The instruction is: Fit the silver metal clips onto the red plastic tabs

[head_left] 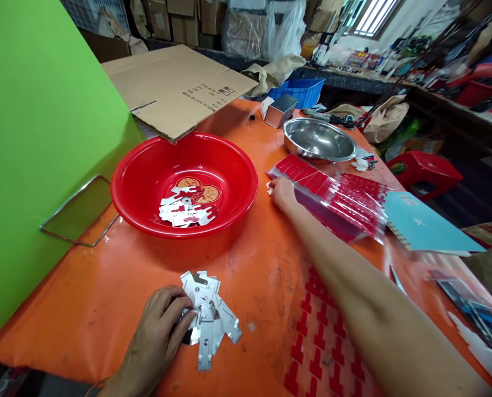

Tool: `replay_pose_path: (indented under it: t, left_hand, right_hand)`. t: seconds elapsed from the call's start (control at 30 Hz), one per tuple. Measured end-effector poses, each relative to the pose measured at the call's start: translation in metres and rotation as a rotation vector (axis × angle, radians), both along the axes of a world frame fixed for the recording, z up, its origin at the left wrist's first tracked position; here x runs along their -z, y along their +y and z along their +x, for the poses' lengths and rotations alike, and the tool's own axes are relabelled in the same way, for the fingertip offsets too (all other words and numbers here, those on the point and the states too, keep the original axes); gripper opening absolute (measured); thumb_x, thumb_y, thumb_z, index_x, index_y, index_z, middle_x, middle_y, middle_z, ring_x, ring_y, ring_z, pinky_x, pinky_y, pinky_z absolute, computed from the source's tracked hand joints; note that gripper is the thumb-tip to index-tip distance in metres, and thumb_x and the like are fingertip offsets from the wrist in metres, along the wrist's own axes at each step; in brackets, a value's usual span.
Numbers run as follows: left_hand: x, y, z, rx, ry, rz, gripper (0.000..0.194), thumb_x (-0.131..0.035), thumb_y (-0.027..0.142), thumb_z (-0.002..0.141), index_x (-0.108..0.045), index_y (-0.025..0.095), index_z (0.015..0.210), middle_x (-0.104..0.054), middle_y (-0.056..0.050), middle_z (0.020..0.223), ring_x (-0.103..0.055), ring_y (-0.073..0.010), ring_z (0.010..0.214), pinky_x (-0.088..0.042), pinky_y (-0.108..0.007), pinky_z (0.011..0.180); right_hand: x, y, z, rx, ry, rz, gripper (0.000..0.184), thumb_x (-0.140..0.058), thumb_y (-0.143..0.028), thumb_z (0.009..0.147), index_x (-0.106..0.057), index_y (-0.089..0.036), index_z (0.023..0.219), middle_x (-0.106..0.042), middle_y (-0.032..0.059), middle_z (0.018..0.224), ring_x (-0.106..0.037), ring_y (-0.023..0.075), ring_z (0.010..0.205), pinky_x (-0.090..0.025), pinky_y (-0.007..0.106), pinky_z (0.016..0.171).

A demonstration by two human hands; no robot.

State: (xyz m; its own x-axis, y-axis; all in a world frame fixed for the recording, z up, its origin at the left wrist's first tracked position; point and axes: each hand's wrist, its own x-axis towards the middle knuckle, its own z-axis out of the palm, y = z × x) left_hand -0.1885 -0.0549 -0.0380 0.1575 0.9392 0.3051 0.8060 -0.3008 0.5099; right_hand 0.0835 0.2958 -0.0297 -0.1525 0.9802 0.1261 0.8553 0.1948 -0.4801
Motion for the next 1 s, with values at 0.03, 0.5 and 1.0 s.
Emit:
replay_pose_path:
  t: [0.03, 0.5, 1.0]
  left_hand:
    - [0.000, 0.000, 0.000, -0.003, 0.000, 0.000, 0.011, -0.056, 0.022, 0.087, -0.057, 0.022, 0.099, -0.053, -0.005, 0.101, -0.050, -0.0193, 0.097, -0.042, -0.032, 0.085]
    - [-0.004, 0.002, 0.000, -0.001, -0.014, -0.012, 0.012, -0.057, 0.023, 0.086, -0.057, 0.022, 0.098, -0.053, -0.006, 0.100, -0.052, -0.0195, 0.097, -0.044, -0.031, 0.083]
    - [-0.004, 0.002, 0.000, -0.020, -0.011, -0.024, 0.011, -0.057, 0.026, 0.086, -0.059, 0.022, 0.097, -0.055, -0.006, 0.099, -0.053, -0.0202, 0.095, -0.047, -0.033, 0.081]
  right_hand:
    - [-0.001, 0.001, 0.003, -0.041, -0.016, 0.008, 0.019, -0.056, -0.014, 0.073, -0.072, -0.013, 0.082, -0.070, 0.0106, 0.089, -0.064, 0.0238, 0.088, -0.047, 0.031, 0.080]
    - [-0.023, -0.007, 0.024, -0.475, -0.150, -0.111, 0.018, -0.066, -0.018, 0.069, -0.076, -0.017, 0.085, -0.070, 0.0050, 0.085, -0.064, 0.0170, 0.078, -0.047, 0.024, 0.076]
    - [-0.030, -0.003, 0.003, -0.278, -0.181, -0.193, 0.004, -0.072, -0.016, 0.064, -0.068, -0.015, 0.062, -0.072, 0.0034, 0.073, -0.063, 0.0155, 0.069, -0.047, 0.022, 0.064]
